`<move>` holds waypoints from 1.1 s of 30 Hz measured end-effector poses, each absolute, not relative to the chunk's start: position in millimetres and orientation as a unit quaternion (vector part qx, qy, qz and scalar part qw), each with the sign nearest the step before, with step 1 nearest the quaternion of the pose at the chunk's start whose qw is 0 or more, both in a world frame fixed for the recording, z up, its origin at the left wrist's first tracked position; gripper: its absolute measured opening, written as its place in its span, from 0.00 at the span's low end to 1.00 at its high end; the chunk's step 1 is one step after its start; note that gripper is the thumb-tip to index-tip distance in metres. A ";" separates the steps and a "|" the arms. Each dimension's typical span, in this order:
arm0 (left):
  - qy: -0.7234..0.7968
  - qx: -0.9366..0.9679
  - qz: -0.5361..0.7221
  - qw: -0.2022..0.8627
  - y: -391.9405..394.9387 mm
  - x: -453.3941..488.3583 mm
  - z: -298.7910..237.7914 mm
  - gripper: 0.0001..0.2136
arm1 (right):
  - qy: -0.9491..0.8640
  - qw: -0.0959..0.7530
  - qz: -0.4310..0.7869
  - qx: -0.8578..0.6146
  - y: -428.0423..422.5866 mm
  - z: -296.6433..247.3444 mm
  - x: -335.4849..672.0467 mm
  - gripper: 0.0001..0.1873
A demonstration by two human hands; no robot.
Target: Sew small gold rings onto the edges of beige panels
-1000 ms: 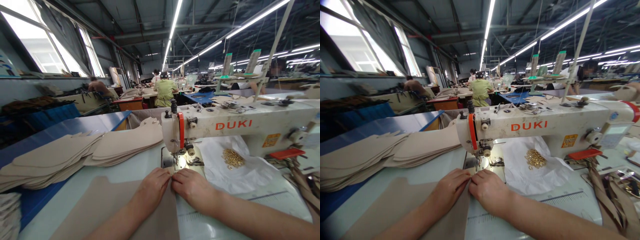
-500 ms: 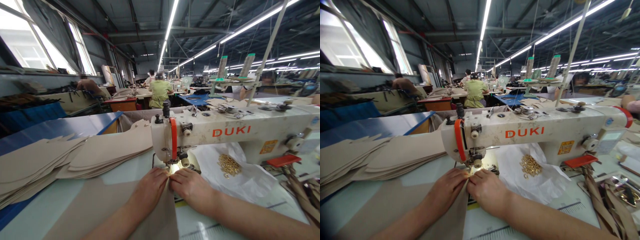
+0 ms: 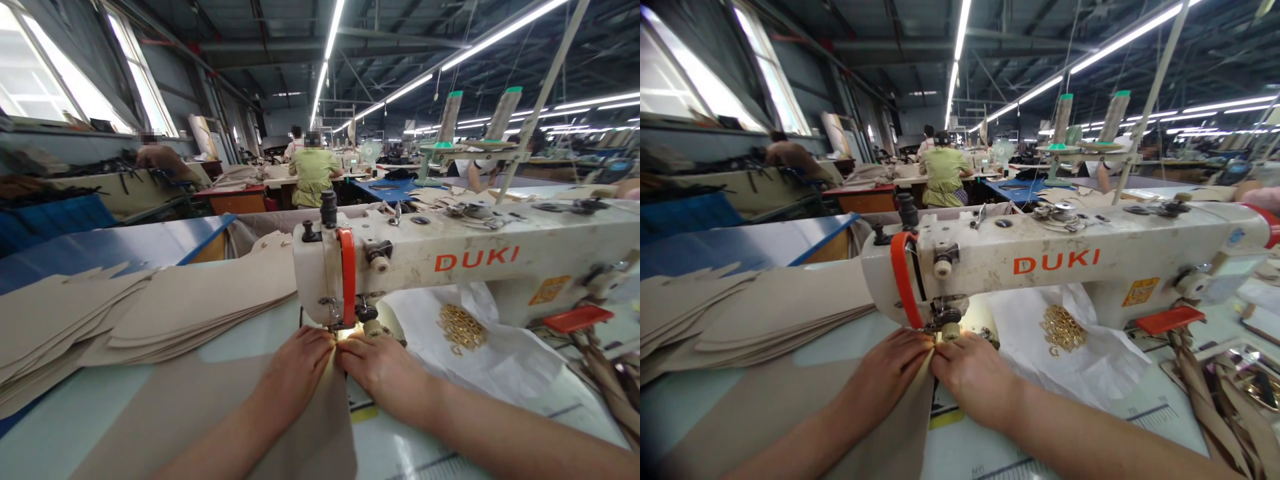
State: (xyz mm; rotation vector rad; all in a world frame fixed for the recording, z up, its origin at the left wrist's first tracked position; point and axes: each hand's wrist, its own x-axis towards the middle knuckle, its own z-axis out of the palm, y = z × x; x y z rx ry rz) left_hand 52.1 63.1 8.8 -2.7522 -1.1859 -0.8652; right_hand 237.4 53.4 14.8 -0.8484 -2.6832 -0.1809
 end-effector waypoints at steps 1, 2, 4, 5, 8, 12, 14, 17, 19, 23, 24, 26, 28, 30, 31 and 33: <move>-0.382 -0.881 -0.278 0.007 63.3 51.8 8.3 0.08 | -0.939 0.160 -0.064 -0.296 53.5 14.9 237.3 0.02; -0.383 -0.880 -0.280 0.004 63.5 51.4 7.8 0.07 | -0.939 0.161 -0.065 -0.295 53.5 14.8 237.4 0.02; -0.382 -0.880 -0.283 0.001 63.6 50.7 7.0 0.07 | -0.939 0.162 -0.064 -0.296 53.3 14.1 237.5 0.02; -0.382 -0.879 -0.285 -0.001 63.6 50.6 6.9 0.08 | -0.939 0.163 -0.063 -0.297 53.3 13.7 237.5 0.02; -0.385 -0.876 -0.290 -0.004 63.4 50.9 7.7 0.08 | -0.939 0.160 -0.064 -0.297 53.2 12.1 237.5 0.03; -0.392 -0.872 -0.292 -0.006 62.6 51.9 9.0 0.07 | -0.937 0.166 -0.071 -0.299 52.7 10.6 237.6 0.03; -0.393 -0.872 -0.291 -0.005 62.2 52.3 9.3 0.07 | -0.936 0.170 -0.073 -0.300 51.8 10.2 237.8 0.05; -0.395 -0.872 -0.289 -0.005 61.7 52.8 9.7 0.07 | -0.935 0.183 -0.075 -0.293 49.5 9.8 238.8 0.06; -0.398 -0.871 -0.287 -0.008 61.0 52.9 10.4 0.08 | -0.939 0.195 -0.069 -0.275 47.5 9.6 240.1 0.06; -0.394 -0.872 -0.292 -0.001 56.8 51.5 12.3 0.09 | -0.951 0.188 -0.041 -0.242 44.5 10.1 242.2 0.07; -0.393 -0.872 -0.292 0.001 54.9 50.7 12.7 0.09 | -0.953 0.182 -0.038 -0.240 44.1 10.5 242.5 0.07; -0.394 -0.873 -0.287 0.005 50.7 48.5 12.8 0.10 | -0.955 0.174 -0.033 -0.238 43.9 11.2 242.8 0.07; -0.401 -0.875 -0.272 0.013 46.7 45.8 11.8 0.12 | -0.956 0.170 -0.026 -0.239 43.9 11.9 242.8 0.07; -0.407 -0.877 -0.253 0.030 44.2 43.2 9.9 0.13 | -0.957 0.168 -0.020 -0.237 43.9 12.5 242.5 0.06; -0.406 -0.881 -0.242 0.038 43.6 42.2 8.9 0.13 | -0.957 0.167 -0.018 -0.236 43.8 12.8 242.4 0.06; -0.394 -0.891 -0.219 0.047 43.4 40.7 7.1 0.14 | -0.958 0.165 -0.016 -0.235 43.6 13.7 242.2 0.06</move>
